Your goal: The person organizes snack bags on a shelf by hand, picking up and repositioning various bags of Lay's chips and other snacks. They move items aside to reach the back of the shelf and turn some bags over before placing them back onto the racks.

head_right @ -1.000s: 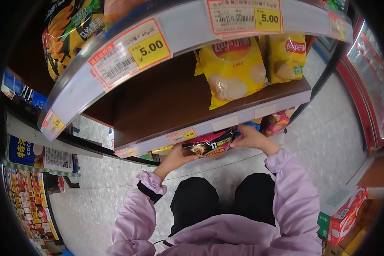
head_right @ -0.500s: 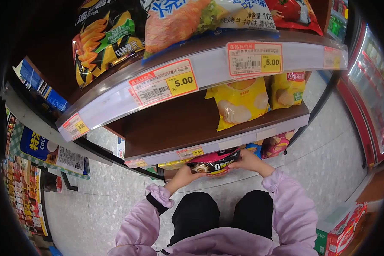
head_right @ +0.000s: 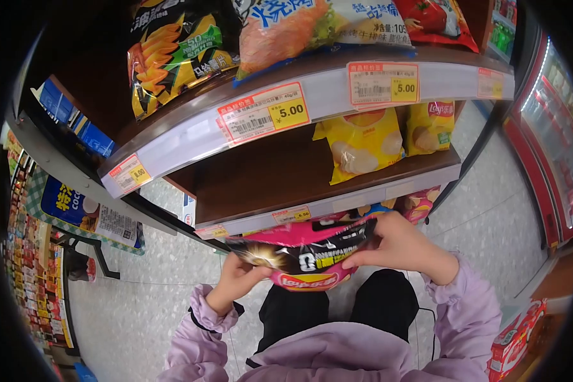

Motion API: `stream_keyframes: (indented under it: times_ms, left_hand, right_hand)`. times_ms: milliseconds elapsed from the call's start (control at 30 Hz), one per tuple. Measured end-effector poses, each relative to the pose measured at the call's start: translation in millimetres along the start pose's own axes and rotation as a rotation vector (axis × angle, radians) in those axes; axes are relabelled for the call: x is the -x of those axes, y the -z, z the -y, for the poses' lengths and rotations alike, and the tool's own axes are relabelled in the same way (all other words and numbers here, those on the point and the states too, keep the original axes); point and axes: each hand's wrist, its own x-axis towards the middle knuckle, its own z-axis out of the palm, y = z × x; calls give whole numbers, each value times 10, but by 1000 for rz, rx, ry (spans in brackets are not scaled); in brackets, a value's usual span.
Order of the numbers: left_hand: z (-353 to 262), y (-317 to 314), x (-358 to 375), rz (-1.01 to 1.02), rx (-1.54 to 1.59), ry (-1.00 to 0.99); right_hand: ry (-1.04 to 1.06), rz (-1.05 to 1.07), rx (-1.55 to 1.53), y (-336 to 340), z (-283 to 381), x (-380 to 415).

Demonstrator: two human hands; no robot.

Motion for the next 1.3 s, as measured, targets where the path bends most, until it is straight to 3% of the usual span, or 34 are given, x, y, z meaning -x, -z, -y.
stream_keyframes:
  times_ms: [133, 233, 300, 333, 400, 533, 600, 700, 800, 867, 900, 933, 1000, 1033, 1133, 1233, 1300]
  left_hand:
    - [-390, -19, -209, -330, 255, -106]
    - [-415, 125, -419, -378, 491, -62]
    - [-294, 313, -526, -418, 598, -17]
    - [-309, 388, -564, -423, 658, 16]
    - [-262, 557, -693, -495, 651, 22]
    - [-193, 814, -1018, -532, 615, -12]
    - [-176, 940, -1104, -547, 586, -44]
    - [-221, 994, -1210, -547, 551, -124]
    - [-162, 1111, -1369, -477, 594, -141]
    - [36, 1324, -1503, -312, 503, -113]
    - [165, 1440, -1533, -273, 188, -185]
    - [293, 1580, -1579, -268, 194, -182]
    - [436, 1751, -1688, -56, -14, -330]
    - [490, 1727, -1733, -246, 88, -133]
    - [522, 1598, -1771, -319, 37, -61]
    - [302, 1372, -1793, -313, 42, -43]
    - [579, 1539, -1956, -362, -65, -143]
  right_hand:
    - [39, -177, -37, 36, 339, -241]
    - [0, -169, -145, -44, 199, -497]
    - [-2, -58, -558, -155, 32, -635]
    - [1, -53, -557, -217, -51, -698]
    - [-35, 20, -428, -348, -163, -798]
    - [76, -41, -330, -490, -221, -1154]
    - [69, -192, -326, -521, -431, -1378]
    - [69, -160, -478, -400, -319, -1582]
    - [24, -199, -402, -294, -279, -1706]
    - [77, -289, -385, -313, -417, -1847]
    - [134, -373, -367, -320, -494, -1915]
    - [126, -377, -365, -317, -530, -1967]
    - [139, -496, -219, -310, -586, -2069]
    - [133, -498, -218, -294, -612, -2117]
    - [102, -510, -81, -292, -561, -2194]
    - [151, -581, 88, -308, -531, -2142]
    - [325, -703, 450, -285, -538, -2114]
